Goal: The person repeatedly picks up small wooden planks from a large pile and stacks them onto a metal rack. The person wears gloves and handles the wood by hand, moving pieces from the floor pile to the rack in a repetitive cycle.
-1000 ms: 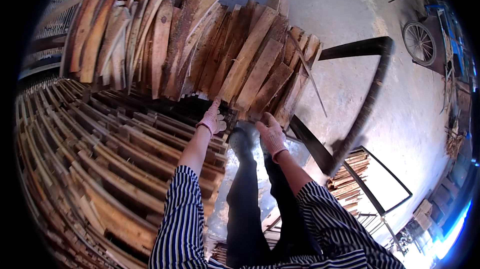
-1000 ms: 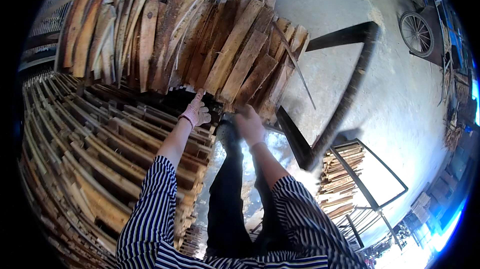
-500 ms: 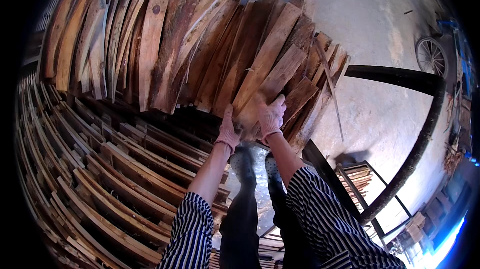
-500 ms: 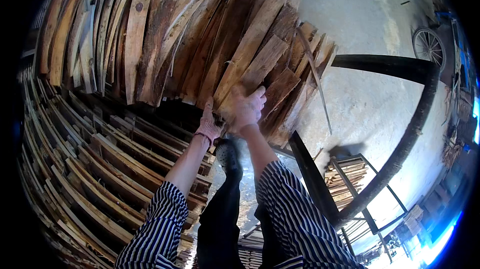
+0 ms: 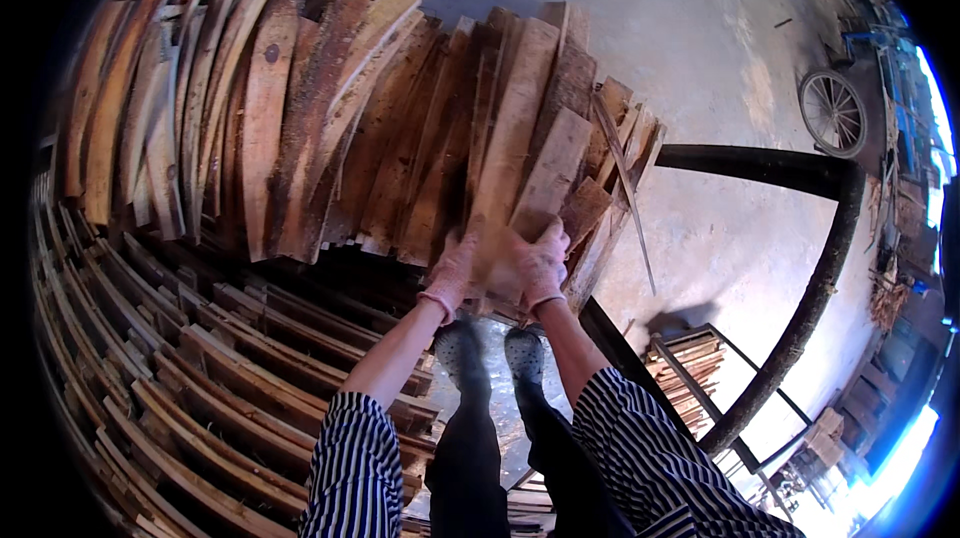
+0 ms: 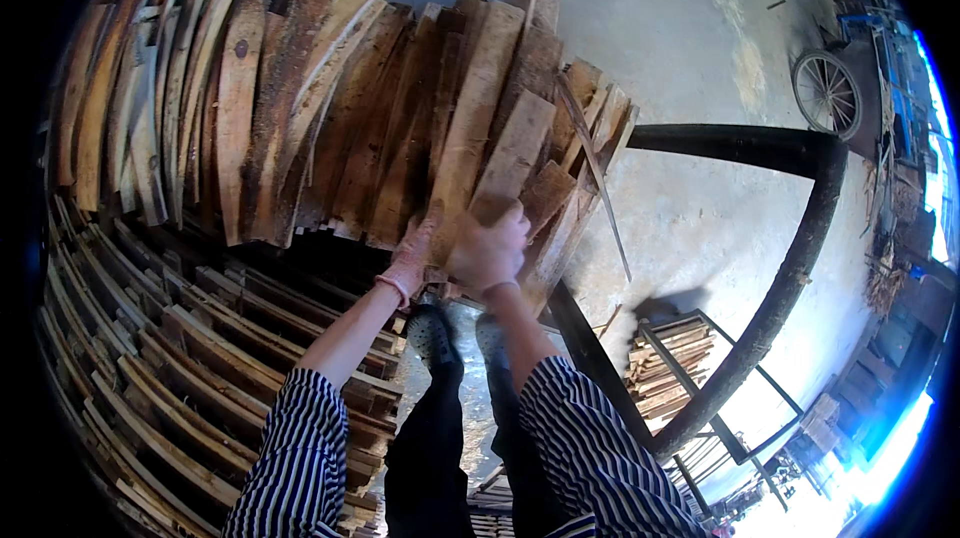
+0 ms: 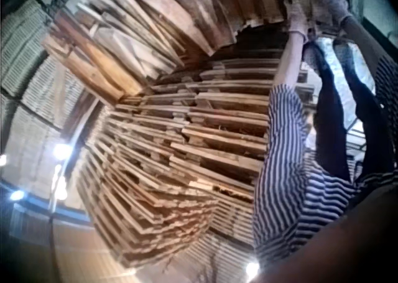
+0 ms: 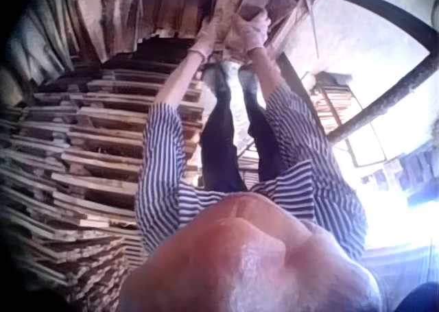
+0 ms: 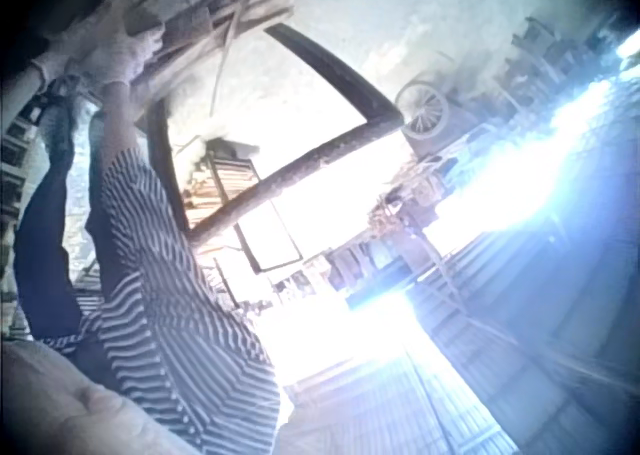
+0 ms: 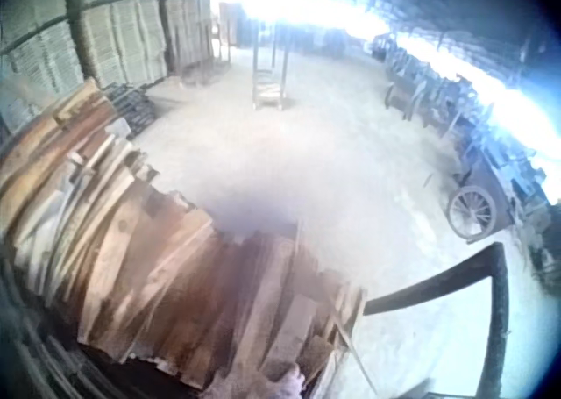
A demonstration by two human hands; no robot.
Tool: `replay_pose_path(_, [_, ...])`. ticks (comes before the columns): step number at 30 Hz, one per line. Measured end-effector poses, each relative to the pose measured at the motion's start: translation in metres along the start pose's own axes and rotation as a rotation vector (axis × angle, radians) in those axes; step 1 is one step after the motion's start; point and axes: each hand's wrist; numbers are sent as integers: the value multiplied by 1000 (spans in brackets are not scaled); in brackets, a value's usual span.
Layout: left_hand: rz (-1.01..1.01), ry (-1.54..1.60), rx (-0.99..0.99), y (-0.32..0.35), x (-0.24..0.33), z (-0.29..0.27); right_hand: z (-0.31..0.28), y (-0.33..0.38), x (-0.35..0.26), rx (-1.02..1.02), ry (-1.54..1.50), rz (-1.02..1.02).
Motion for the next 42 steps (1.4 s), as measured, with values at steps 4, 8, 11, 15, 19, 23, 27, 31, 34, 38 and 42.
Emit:
replay_pose_path(4, [91,122,-277,-7,-14,-25,-11,3,-17,-131,24,28])
replay_pose_path(8, [-47,69,-360,52,64,-42,-33,7,-16,-274,-417,-37])
replay_pose_path(11, [-88,234,-419,83,98,-6,-49,-4,-10,-373,-1287,37])
replay_pose_path(15, [18,303,-308,96,52,9,-89,32,-31,-419,-1099,-40])
replay_pose_path(19, [-288,218,-523,267,83,37,-146,103,20,-474,-1064,24])
replay_pose_path(23, [-612,283,-362,338,88,40,-160,167,27,-524,-1055,133])
replay_pose_path(27, [-492,302,-189,362,108,58,-195,162,0,-808,-1151,178])
replay_pose_path(31, [-70,234,-161,444,104,57,-250,216,-39,-753,-1172,13])
replay_pose_path(34, [199,115,-85,532,77,47,-288,279,-34,-743,-1092,-191])
replay_pose_path(38, [401,-4,254,645,-11,59,-354,340,-59,-1128,-1057,-277])
replay_pose_path(42, [583,76,473,731,-34,66,-352,384,-126,-1272,-933,-361])
Point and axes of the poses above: each hand's wrist, its own y-axis away from the middle knuckle, its own z-axis out of the palm, x = y × z, and after that the axes turned 6 degrees about -z, right-handed
